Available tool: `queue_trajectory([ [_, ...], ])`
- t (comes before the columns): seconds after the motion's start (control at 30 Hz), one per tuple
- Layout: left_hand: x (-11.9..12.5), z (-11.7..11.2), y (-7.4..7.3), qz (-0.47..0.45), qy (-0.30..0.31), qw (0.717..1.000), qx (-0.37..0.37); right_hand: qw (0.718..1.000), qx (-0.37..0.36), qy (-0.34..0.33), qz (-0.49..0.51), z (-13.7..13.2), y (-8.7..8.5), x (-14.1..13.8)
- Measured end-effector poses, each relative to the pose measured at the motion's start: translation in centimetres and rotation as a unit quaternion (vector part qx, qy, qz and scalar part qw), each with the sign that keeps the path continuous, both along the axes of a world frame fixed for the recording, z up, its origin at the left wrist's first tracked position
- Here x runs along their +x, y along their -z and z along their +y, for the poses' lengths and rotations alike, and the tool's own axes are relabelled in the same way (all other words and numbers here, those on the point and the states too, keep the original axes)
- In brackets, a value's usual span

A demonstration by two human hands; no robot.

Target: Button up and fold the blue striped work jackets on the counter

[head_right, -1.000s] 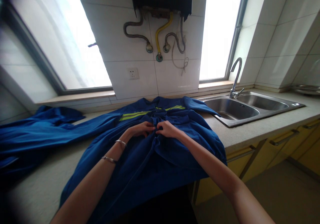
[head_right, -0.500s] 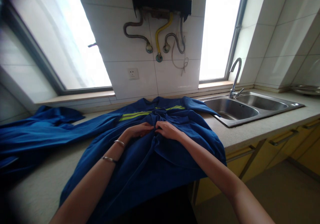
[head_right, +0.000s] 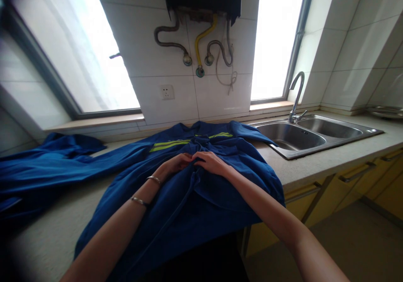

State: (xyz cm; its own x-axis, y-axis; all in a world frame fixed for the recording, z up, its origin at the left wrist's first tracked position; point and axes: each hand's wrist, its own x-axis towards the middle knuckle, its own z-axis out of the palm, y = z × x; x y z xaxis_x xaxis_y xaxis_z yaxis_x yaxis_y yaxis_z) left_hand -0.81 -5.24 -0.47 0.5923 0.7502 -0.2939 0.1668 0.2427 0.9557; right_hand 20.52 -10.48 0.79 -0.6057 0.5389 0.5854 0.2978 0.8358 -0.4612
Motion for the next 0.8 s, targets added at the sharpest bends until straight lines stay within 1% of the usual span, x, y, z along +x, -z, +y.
queue_trajectory([
  [0.1,0.2,0.2,0.5,-0.020,0.006,0.999,0.024,1.000,-0.008,0.020,-0.005,0.1,0.0,0.1],
  [0.2,0.5,0.1,0.7,-0.021,-0.016,0.999,0.047,0.999,-0.005,0.031,-0.005,0.3,0.2,0.1],
  [0.27,0.6,-0.2,0.6,-0.016,-0.033,0.998,0.056,0.999,-0.007,0.032,0.013,0.4,0.3,0.1],
  [0.33,0.7,-0.8,0.2,-0.009,-0.050,0.996,0.067,0.998,-0.025,0.044,0.049,0.5,0.4,-0.1],
  [0.4,0.7,-1.3,-0.6,-0.013,-0.051,0.995,0.088,0.990,-0.077,0.070,0.095,0.7,0.3,-0.2],
  [0.47,0.7,-1.8,-1.5,-0.023,-0.031,0.993,0.116,0.970,-0.174,0.085,0.148,0.8,0.0,-0.3],
  [0.53,0.8,-2.2,-2.4,-0.058,-0.008,0.987,0.152,0.936,-0.280,0.075,0.202,0.9,-0.5,-0.2],
  [0.57,0.8,-2.4,-2.9,-0.087,-0.005,0.981,0.175,0.917,-0.320,0.067,0.229,0.9,-0.8,-0.1],
  [0.63,0.8,-2.7,-3.7,-0.148,-0.006,0.965,0.218,0.886,-0.365,0.061,0.279,0.8,-1.4,0.2],
  [0.67,0.7,-2.9,-4.1,-0.162,0.005,0.960,0.229,0.877,-0.373,0.063,0.297,0.8,-1.7,0.3],
  [0.7,0.6,-3.0,-4.4,-0.154,0.032,0.961,0.228,0.870,-0.378,0.068,0.311,0.7,-1.9,0.4],
  [0.73,0.5,-3.1,-4.7,-0.125,0.074,0.965,0.217,0.865,-0.379,0.076,0.320,0.7,-2.0,0.4],
  [0.8,0.5,-3.3,-5.1,-0.036,0.169,0.970,0.172,0.859,-0.379,0.099,0.330,0.8,-2.0,0.5],
])
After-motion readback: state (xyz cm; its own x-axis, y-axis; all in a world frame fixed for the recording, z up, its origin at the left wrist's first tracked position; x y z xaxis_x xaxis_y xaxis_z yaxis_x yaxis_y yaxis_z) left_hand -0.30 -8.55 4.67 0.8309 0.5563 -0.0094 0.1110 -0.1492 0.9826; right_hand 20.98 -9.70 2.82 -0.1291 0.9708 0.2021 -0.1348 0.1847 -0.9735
